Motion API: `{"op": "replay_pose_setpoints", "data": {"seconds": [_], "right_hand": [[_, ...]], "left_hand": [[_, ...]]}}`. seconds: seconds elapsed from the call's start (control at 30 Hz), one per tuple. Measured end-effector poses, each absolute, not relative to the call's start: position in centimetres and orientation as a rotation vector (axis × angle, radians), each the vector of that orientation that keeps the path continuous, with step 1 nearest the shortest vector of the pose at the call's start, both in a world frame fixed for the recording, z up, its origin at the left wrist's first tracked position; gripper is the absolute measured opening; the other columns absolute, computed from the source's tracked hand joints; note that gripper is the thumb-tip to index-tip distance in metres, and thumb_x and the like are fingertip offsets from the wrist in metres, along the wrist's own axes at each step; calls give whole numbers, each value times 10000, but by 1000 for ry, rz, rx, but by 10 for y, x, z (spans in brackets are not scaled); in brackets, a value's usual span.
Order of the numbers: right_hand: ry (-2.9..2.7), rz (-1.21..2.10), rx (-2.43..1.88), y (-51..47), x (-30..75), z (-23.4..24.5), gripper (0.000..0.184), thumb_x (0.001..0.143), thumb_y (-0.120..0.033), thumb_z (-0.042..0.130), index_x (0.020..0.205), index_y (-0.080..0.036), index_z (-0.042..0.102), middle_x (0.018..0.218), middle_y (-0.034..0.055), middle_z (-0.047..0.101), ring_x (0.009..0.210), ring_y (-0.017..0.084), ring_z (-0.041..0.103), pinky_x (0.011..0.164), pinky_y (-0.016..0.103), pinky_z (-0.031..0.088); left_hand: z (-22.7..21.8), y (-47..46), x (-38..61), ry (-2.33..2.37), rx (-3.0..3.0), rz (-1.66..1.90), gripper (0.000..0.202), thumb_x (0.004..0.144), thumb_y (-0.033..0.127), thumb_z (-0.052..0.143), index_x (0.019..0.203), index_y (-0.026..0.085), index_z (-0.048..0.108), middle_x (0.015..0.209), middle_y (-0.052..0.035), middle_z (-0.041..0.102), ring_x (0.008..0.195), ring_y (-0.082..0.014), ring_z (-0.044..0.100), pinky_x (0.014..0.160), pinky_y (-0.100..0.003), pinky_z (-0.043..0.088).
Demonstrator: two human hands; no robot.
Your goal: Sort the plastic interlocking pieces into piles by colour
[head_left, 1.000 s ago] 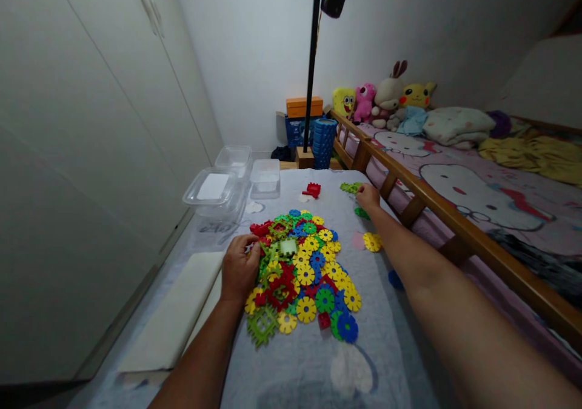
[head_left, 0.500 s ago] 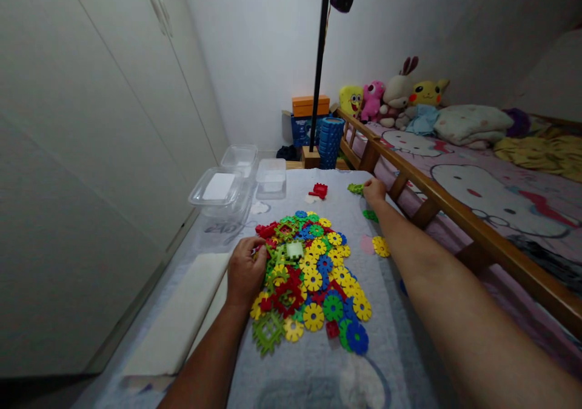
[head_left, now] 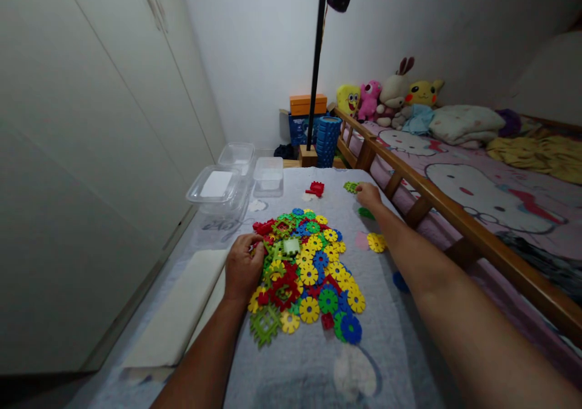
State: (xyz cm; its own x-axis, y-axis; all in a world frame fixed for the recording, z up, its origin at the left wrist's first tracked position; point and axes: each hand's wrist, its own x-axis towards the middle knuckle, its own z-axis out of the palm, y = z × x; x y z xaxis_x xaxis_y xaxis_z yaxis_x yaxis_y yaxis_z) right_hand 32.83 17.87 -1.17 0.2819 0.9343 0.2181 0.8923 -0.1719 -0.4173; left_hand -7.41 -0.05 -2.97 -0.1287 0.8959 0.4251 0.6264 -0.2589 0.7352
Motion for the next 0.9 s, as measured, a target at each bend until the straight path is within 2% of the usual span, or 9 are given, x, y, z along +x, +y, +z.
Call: {"op": "replay_pose_setpoints", "data": {"seconds": [0.13, 0.27, 0.4, 0.57, 0.67, 0.77, 0.9], "right_hand": [[-1781, 69, -2194, 174, 318, -17, 392, 743, -81, 566, 1061, -175, 776, 1183, 141, 715, 1117, 295, 619, 972, 400, 441], [-1790, 83, -2214, 175, 310, -20, 471, 761, -89, 539, 1183, -163, 735, 1243, 170, 676, 1148, 321, 595, 979, 446, 438], [-1775, 104, -2199, 174, 305, -17, 516, 749, -86, 529, 1233, -147, 697, 1296, 170, 656, 1191, 315, 569, 1001, 442, 427], [-1820, 114, -2079, 164, 292, -4, 548, 724, -75, 541, 1245, -161, 688, 1373, 124, 638, 1252, 275, 552, 1061, 392, 418], [-1941, 265, -1897, 148, 277, 6, 487, 730, -57, 537, 1172, -137, 724, 1263, 127, 702, 1156, 244, 621, 1011, 327, 461], [-2060, 501, -1742, 124, 260, 13, 363, 777, -80, 541, 1064, -154, 750, 1078, 86, 762, 963, 203, 678, 863, 272, 503], [-2215, 674, -1693, 90, 245, 16, 204, 788, -170, 639, 956, -184, 755, 925, 40, 758, 797, 170, 662, 692, 230, 475]], "left_hand": [[-31, 0, -75, 1708, 1863, 1329, 169, 886, 299, 522, 878, 222, 672, 954, -54, 682, 950, -227, 643, 874, -359, 520], [-30, 0, -75, 1707, 1873, 1325, 172, 886, 302, 520, 874, 221, 672, 948, -53, 685, 942, -226, 642, 889, -363, 516], [-27, -1, -74, 1709, 1858, 1331, 164, 878, 294, 518, 857, 222, 664, 936, -52, 687, 928, -224, 642, 898, -368, 516], [-24, -2, -73, 1699, 1848, 1337, 158, 872, 282, 512, 849, 224, 656, 931, -54, 684, 930, -226, 640, 901, -370, 517], [-22, -2, -72, 1704, 1845, 1351, 156, 874, 281, 512, 857, 225, 656, 935, -54, 685, 943, -226, 641, 914, -371, 516], [-21, -3, -73, 1716, 1852, 1367, 160, 879, 283, 510, 873, 226, 659, 938, -51, 688, 951, -227, 644, 929, -372, 511], [-19, -4, -75, 1722, 1876, 1377, 166, 881, 291, 507, 869, 226, 660, 944, -52, 690, 963, -232, 645, 938, -375, 502]]}}
